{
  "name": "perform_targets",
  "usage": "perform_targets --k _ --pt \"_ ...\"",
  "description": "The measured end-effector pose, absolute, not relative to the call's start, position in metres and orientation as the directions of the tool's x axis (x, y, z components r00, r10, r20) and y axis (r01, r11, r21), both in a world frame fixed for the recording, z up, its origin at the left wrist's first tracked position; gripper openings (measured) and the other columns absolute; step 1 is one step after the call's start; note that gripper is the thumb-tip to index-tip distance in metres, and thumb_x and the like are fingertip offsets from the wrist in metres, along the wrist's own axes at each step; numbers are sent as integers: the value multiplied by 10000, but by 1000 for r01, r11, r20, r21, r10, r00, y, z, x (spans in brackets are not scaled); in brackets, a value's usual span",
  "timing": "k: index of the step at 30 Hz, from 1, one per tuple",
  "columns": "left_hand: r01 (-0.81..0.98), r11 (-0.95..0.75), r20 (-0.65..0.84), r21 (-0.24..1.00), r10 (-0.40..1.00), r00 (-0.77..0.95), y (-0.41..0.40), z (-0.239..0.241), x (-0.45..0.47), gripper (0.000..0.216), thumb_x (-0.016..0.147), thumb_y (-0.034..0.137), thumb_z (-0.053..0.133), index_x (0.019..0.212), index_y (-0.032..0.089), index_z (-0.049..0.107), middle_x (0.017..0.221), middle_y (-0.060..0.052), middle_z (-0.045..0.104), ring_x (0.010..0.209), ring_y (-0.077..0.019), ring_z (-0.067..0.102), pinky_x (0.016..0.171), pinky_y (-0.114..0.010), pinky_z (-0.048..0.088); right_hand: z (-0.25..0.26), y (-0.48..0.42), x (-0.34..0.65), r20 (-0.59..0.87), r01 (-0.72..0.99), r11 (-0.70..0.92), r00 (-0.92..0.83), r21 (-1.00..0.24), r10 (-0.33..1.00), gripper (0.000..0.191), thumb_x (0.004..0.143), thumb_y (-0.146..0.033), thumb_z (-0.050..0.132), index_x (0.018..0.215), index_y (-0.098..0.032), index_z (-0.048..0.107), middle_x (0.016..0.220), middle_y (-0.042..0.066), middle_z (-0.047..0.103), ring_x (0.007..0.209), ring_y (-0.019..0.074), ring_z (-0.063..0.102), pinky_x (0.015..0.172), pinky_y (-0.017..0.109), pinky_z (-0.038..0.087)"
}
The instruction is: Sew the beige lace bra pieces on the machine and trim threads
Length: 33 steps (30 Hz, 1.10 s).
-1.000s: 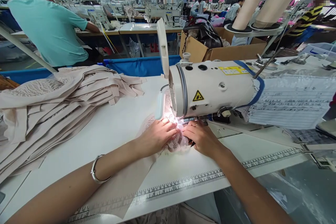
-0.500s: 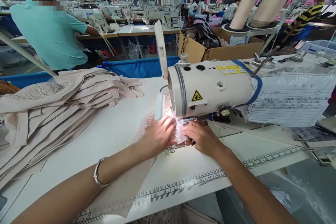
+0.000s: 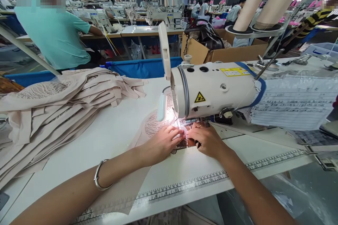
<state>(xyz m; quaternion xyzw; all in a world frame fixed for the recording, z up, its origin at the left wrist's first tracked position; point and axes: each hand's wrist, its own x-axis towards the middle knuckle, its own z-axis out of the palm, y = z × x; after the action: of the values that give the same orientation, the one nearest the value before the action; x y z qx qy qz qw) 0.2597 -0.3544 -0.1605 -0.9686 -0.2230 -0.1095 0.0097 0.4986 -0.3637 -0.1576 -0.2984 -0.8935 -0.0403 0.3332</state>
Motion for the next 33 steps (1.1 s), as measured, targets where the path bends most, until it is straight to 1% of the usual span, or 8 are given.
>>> perform_targets --k 5,10,15,21,24,27,29,33 --pt "428 -903 283 26 418 863 -345 -165 257 325 956 67 466 1261 129 561 1121 -137 651 1024 -257 601 879 -400 459 -165 -362 502 563 600 786 -601 -152 567 389 784 18 484 1004 -213 706 982 25 786 864 182 686 716 297 542" --pt "428 -903 286 34 419 862 -337 -163 253 333 948 35 428 1227 130 585 1145 -145 658 1024 -252 602 847 -384 468 -169 -360 503 477 651 738 -600 -176 642 590 652 54 426 1079 -239 709 1096 20 778 1021 198 694 811 317 574" --pt "451 -889 237 73 455 858 -328 -159 250 347 944 35 470 1242 159 596 1144 -125 664 1050 -249 621 780 -349 466 -169 -361 503 500 640 754 -608 -151 617 584 663 55 409 1093 -225 687 1131 27 766 1065 196 689 851 316 577" --pt "457 -880 231 133 476 849 -318 -152 246 321 995 82 425 1226 184 623 1233 -95 668 1118 -237 623 886 -362 463 -164 -365 503 505 680 707 -548 -194 666 460 688 28 444 971 -255 672 932 19 744 896 197 685 784 299 550" --pt "466 -876 234 128 483 844 -314 -150 243 315 1034 136 376 1224 189 622 1272 -83 660 1116 -227 621 941 -368 454 -161 -366 501 510 697 694 -537 -179 671 379 706 25 430 867 -252 631 819 8 698 779 177 649 738 281 514" --pt "512 -852 217 115 524 824 -314 -154 244 342 1024 112 356 1228 204 615 1328 -75 638 1089 -222 624 967 -391 453 -161 -367 501 503 708 690 -545 -153 671 316 704 19 418 784 -247 568 718 -5 643 673 159 603 645 261 464" --pt "582 -803 212 127 595 775 -315 -160 249 315 1022 144 374 1199 225 622 1275 -72 652 1069 -237 617 942 -406 474 -163 -367 501 498 703 697 -557 -143 664 287 698 3 416 768 -249 535 663 -16 617 601 149 572 555 254 410" --pt "792 -590 223 156 802 553 -314 -173 251 243 1011 244 449 1192 202 607 1100 -112 659 1003 -274 611 840 -416 521 -162 -365 499 454 742 657 -543 -133 706 225 684 -68 456 778 -266 508 597 -50 628 477 147 543 448 262 331"
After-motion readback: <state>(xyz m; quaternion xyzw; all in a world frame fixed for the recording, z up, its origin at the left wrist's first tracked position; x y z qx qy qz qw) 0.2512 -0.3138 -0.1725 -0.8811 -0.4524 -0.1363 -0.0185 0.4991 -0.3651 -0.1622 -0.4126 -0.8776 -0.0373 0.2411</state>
